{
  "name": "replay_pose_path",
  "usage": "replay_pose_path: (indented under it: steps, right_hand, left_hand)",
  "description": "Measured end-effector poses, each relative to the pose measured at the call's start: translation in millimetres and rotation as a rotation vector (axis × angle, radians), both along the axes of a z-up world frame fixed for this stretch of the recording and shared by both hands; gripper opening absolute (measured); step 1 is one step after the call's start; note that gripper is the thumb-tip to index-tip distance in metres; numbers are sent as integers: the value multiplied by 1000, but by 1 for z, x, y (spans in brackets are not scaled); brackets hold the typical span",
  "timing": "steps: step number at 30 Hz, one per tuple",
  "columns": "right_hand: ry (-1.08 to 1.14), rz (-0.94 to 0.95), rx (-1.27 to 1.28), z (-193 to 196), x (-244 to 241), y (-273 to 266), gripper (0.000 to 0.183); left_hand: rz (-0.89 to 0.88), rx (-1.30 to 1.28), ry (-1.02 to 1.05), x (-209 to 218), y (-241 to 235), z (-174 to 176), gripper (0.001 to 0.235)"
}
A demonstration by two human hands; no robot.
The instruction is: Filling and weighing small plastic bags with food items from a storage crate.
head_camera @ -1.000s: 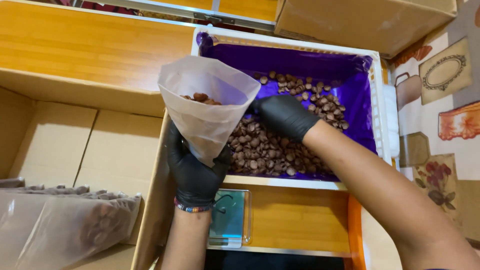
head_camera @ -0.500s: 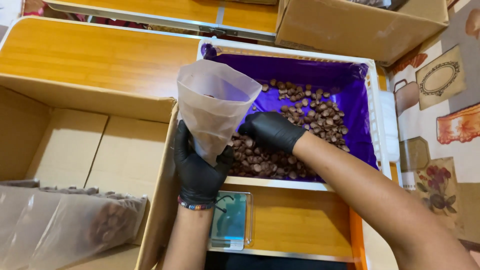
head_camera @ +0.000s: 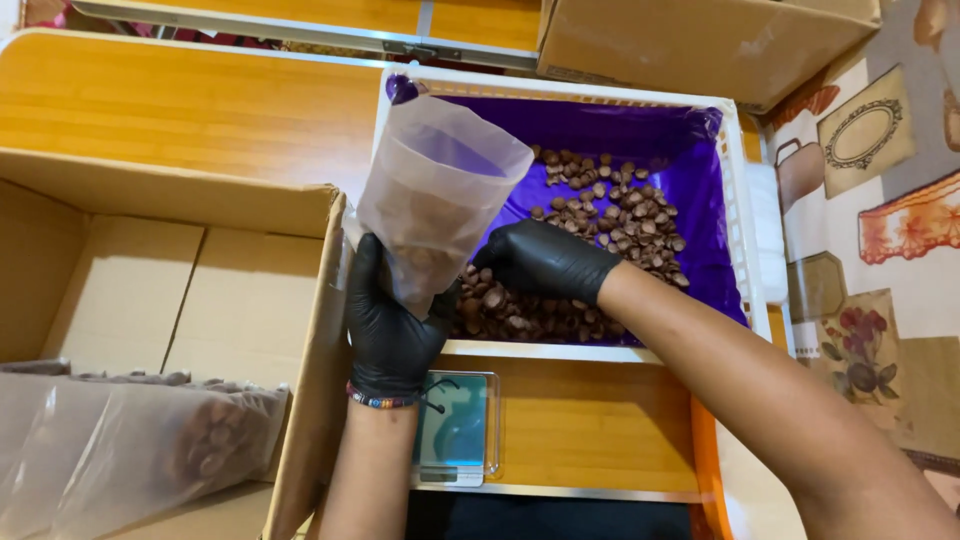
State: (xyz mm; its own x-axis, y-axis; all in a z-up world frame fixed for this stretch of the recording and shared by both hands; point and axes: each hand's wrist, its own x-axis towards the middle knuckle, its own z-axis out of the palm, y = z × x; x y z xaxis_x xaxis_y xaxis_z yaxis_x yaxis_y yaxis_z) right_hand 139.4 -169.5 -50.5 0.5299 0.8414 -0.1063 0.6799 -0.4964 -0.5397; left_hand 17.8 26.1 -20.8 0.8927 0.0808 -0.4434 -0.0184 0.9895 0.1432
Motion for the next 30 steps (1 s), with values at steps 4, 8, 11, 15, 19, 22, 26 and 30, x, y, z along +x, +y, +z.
replay_pose_path:
  steps: [4, 8, 11, 15, 19, 22, 26, 30]
  right_hand:
    - [43, -22, 37, 23, -14, -12, 33]
    - [10, -97, 74, 71, -28, -26, 29]
    - [-23, -155, 70, 96, -32, -47, 28]
    - [-19, -321, 29, 141, -35, -80, 26]
    - [-100, -323, 15, 184, -23, -120, 30]
    - [-322, -239, 4, 230, -22, -128, 26]
    - [-474, -270, -127, 255, -23, -131, 23]
    - [-410, -287, -227, 280, -31, -98, 29]
  left_hand:
    - [-8, -22, -69, -1, -3, 12, 45]
    - [-103, 3, -46, -1, 2, 16, 36]
    - [-106, 29, -47, -4, -2, 16, 35]
    - [-178, 85, -54, -1, -4, 16, 34]
    - [-227, 206, -12, -7, -14, 30, 41]
    - [-272, 396, 40, -3, -17, 43, 52]
    - [-293, 406, -8, -3, -18, 34, 46]
    - [-295, 387, -29, -2, -18, 34, 44]
